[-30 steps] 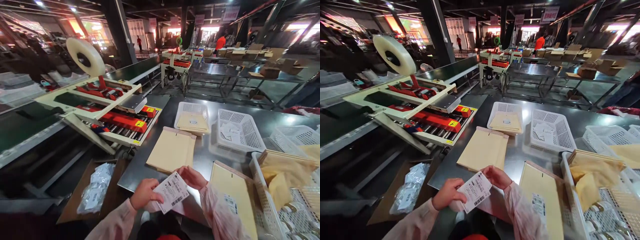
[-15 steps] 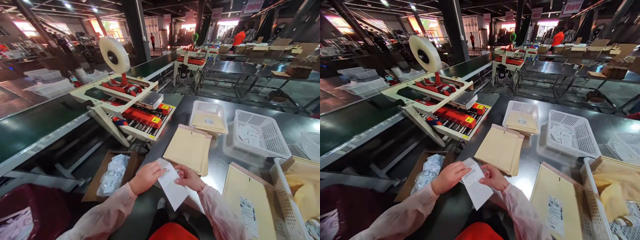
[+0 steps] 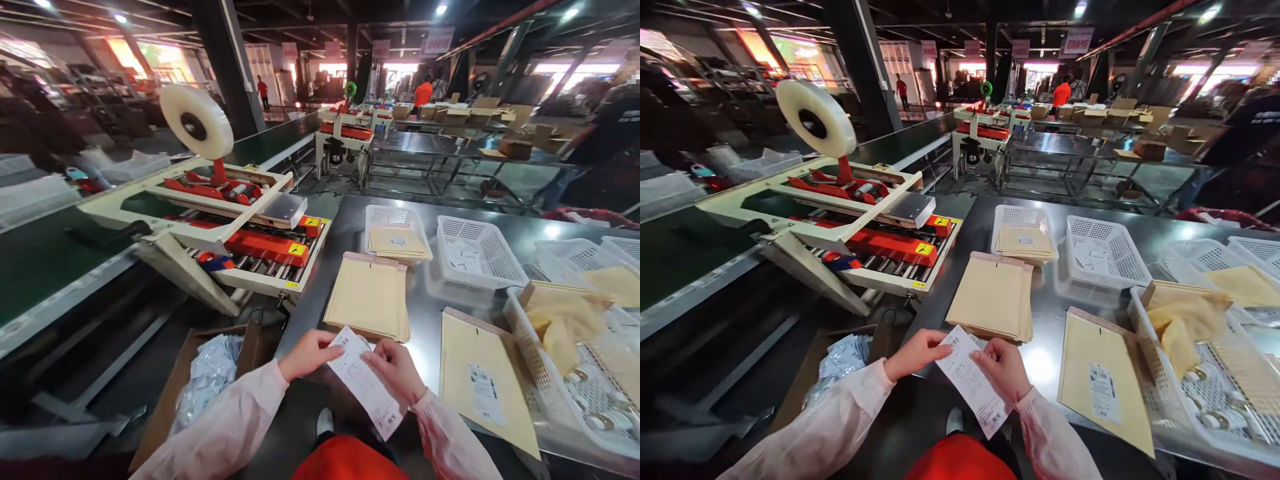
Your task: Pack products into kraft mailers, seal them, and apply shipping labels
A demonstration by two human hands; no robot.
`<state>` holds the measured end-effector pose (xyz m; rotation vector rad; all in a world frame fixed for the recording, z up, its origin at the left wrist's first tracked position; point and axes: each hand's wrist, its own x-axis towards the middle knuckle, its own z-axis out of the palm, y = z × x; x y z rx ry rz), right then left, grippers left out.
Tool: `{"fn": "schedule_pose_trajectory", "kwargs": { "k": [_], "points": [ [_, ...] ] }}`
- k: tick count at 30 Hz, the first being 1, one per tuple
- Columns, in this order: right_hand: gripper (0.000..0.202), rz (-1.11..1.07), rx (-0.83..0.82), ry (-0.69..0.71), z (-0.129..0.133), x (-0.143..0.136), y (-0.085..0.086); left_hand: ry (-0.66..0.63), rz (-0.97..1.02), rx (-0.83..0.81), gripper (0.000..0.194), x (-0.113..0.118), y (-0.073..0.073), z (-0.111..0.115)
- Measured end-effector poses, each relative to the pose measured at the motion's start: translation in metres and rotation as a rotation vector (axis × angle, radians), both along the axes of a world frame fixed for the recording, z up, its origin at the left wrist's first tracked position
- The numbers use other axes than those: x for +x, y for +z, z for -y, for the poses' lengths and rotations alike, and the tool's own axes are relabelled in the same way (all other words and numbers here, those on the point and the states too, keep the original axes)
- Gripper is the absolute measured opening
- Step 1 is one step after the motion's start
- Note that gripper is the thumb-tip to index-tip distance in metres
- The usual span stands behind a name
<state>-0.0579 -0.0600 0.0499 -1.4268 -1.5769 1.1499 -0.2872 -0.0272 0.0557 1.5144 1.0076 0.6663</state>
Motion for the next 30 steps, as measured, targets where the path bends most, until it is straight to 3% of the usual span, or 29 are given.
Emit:
{"fn": "schedule_pose_trajectory", "kwargs": {
  "k": [5, 8, 10, 12, 17, 21, 25, 30],
  "points": [
    [0.051, 0.289, 0.061, -0.025, 0.015, 0.006, 0.007, 0.082, 0.067, 0.278, 0.043, 0.012, 0.023, -0.009],
    [0.065, 0.279, 0.265, -0.053, 0.02, 0.006, 0.012, -0.025, 0.135, 0.241, 0.044, 0.016, 0.041, -0.018],
    [0.053, 0.246, 0.34, -0.043, 0.021, 0.005, 0.012, -0.07, 0.151, 0.178, 0.048, 0.02, 0.051, -0.026],
    [0.041, 0.255, 0.328, -0.078, 0.022, 0.009, 0.007, -0.066, 0.141, 0.145, 0.051, 0.026, 0.059, -0.037],
    [0.032, 0.278, 0.18, -0.347, 0.031, 0.045, -0.011, -0.026, 0.042, 0.143, 0.055, 0.052, 0.071, -0.068],
    [0.042, 0.094, 0.151, -0.329, 0.036, 0.077, -0.006, -0.109, 0.06, 0.114, 0.053, 0.093, 0.075, -0.084],
    [0.05, -0.158, 0.097, -0.257, 0.033, 0.104, 0.003, -0.16, 0.098, 0.057, 0.052, 0.153, 0.07, -0.095],
    [0.058, -0.311, 0.132, -0.451, 0.027, 0.152, -0.016, -0.184, 0.083, 0.07, 0.053, 0.243, 0.054, -0.115]
  ]
}}
